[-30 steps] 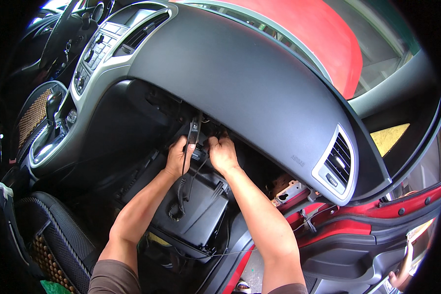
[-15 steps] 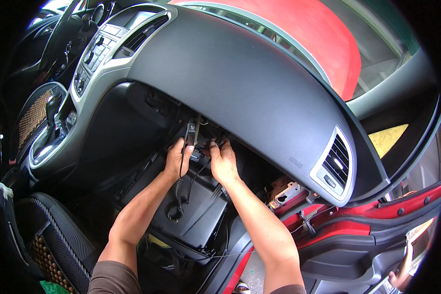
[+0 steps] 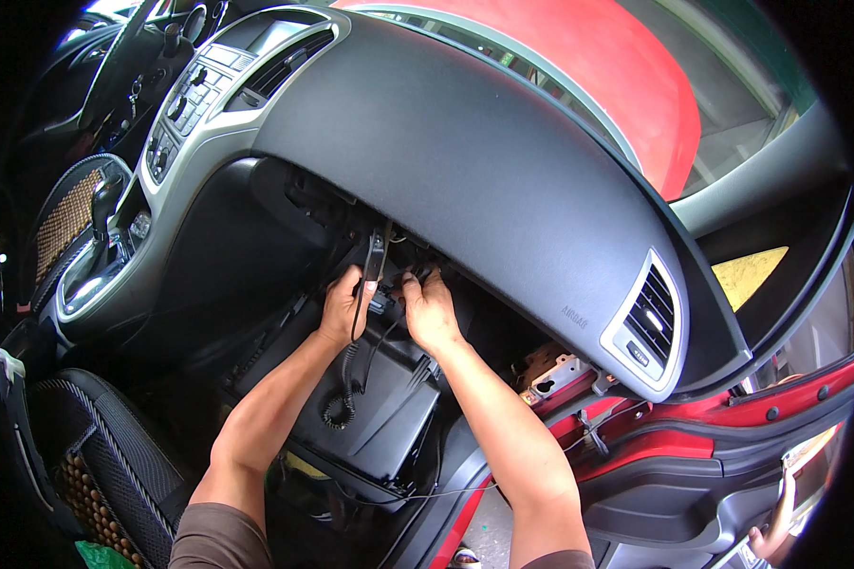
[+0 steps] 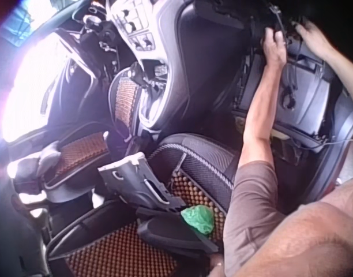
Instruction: The person works inside a car with the glove compartment open, using a test light to probe wiring and connectors. They connect and disconnect wires, check for power, and adjust components within the dashboard area.
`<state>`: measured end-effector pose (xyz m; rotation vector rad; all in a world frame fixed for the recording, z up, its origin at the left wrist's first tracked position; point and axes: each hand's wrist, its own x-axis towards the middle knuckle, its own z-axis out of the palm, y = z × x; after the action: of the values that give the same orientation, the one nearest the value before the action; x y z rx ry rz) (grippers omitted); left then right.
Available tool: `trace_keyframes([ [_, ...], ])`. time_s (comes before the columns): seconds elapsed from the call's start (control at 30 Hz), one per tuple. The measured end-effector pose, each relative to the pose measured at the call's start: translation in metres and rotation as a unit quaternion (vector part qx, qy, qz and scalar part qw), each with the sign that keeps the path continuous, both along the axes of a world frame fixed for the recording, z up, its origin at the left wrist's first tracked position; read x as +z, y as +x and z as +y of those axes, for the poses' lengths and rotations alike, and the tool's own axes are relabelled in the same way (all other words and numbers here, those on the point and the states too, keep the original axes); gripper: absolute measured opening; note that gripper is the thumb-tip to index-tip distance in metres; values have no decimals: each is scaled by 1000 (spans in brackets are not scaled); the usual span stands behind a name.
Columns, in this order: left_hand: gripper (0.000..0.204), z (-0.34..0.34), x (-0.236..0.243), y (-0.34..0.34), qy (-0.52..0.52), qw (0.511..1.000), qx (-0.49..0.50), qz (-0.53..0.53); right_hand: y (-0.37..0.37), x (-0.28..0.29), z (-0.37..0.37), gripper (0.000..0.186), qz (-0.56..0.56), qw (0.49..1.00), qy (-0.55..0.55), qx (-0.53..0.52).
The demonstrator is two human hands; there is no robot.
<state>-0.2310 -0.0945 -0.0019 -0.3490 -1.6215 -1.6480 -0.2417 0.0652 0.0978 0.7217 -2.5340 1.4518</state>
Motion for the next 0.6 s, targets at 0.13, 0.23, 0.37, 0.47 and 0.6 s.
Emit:
trace_keyframes([
  [0.13,23,0,2,2,3,1000,-3,-12,-7,-2,2,25,-37,999,-29,19],
  [0.23,24,1,2,2,-1,1000,6,-7,-14,-3,3,27,-88,994,-61,32],
  [0.37,25,0,1,1,0,1000,10,-10,-14,-13,3,32,-55,996,-65,20],
  [0.47,25,2,1,0,11,1000,-1,-2,-15,-22,3,35,19,999,-30,5],
  [0.6,26,3,1,0,7,1000,7,-1,-17,-22,4,37,-9,999,-32,4],
])
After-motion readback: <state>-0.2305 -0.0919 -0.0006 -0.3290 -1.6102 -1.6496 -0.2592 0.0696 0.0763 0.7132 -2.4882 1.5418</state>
